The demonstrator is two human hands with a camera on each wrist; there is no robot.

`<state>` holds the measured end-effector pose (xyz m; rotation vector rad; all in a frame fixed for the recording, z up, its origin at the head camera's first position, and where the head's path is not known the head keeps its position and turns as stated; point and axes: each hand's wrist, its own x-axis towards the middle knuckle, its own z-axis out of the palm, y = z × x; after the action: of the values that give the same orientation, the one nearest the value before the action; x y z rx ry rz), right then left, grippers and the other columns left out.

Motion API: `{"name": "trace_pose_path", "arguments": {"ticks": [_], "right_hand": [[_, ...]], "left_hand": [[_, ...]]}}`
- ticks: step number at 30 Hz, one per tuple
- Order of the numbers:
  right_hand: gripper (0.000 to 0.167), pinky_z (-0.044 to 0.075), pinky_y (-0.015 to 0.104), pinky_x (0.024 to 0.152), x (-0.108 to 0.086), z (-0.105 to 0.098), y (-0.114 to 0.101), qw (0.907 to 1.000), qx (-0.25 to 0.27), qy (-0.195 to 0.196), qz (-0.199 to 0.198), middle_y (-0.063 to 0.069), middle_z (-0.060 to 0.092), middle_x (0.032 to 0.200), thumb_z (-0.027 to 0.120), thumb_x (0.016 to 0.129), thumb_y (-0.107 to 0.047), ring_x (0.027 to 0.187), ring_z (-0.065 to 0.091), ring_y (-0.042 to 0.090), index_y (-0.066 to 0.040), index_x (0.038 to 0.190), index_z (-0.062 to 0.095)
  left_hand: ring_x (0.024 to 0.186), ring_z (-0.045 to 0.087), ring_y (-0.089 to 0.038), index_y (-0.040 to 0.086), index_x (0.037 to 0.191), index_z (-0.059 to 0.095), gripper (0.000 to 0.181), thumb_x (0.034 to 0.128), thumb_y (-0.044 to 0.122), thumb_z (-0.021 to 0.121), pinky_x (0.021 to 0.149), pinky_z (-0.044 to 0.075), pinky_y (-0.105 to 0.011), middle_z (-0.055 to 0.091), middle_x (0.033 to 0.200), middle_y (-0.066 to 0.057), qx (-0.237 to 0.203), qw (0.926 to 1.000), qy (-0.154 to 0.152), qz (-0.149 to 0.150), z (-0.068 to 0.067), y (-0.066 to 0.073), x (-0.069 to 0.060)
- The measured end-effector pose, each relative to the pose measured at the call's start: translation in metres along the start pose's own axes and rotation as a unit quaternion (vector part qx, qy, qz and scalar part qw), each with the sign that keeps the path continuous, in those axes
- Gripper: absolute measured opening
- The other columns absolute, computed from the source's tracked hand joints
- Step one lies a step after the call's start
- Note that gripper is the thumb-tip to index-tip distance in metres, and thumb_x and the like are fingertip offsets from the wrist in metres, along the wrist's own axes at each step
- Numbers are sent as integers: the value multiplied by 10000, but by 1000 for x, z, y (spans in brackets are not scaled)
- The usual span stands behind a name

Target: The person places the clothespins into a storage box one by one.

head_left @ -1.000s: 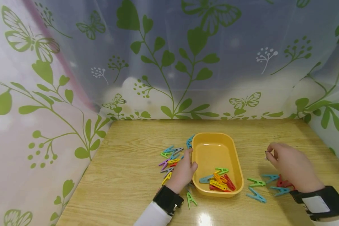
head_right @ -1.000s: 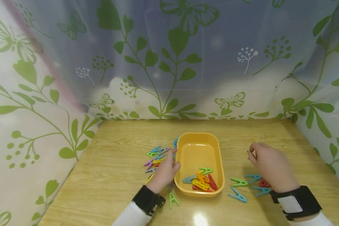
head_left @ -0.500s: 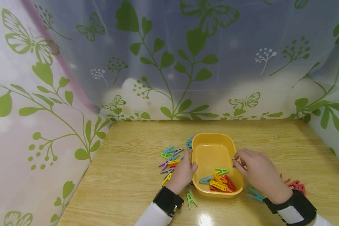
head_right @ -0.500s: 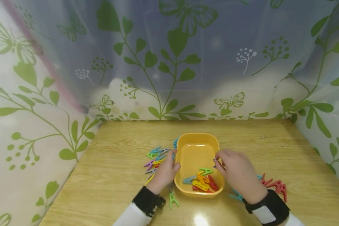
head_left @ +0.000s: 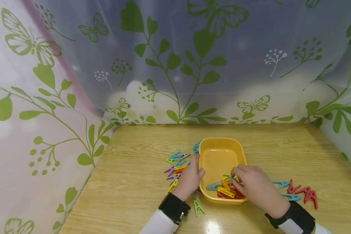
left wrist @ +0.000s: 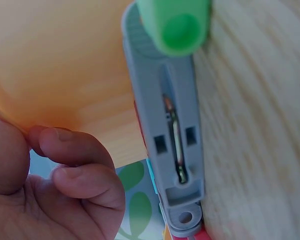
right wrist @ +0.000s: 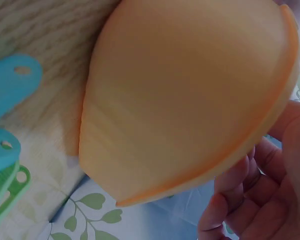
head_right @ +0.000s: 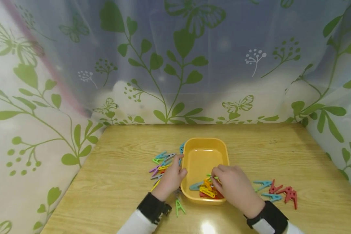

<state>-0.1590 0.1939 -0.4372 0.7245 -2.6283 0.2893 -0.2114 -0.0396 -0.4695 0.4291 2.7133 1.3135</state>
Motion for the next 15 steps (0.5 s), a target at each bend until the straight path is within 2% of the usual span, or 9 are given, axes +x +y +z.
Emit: {"name": "trace_pose_path", "arguments": {"ticks": [8, 15], "right_hand": [[223, 363, 253, 607, -1, 4, -1, 9991, -28, -413, 24, -149, 549, 738, 895, 796, -222, 605, 405, -17, -237, 810, 672], [209, 396, 294, 636, -2, 5, -1, 9979, 33, -640, 57, -176, 522, 745, 876, 820, -278, 643, 436, -11, -277, 786, 670]], "left_hand": [[456, 330, -102, 55, 1553, 312, 558, 1040, 102, 528, 453, 282, -233, 340, 594, 47, 80, 10000, 49, -29, 0, 1, 0], [453, 329, -103, 53, 1554, 311, 561, 1041, 103, 530, 449, 284, -234, 340, 595, 46, 70, 10000, 44, -15, 1, 0, 1]]}}
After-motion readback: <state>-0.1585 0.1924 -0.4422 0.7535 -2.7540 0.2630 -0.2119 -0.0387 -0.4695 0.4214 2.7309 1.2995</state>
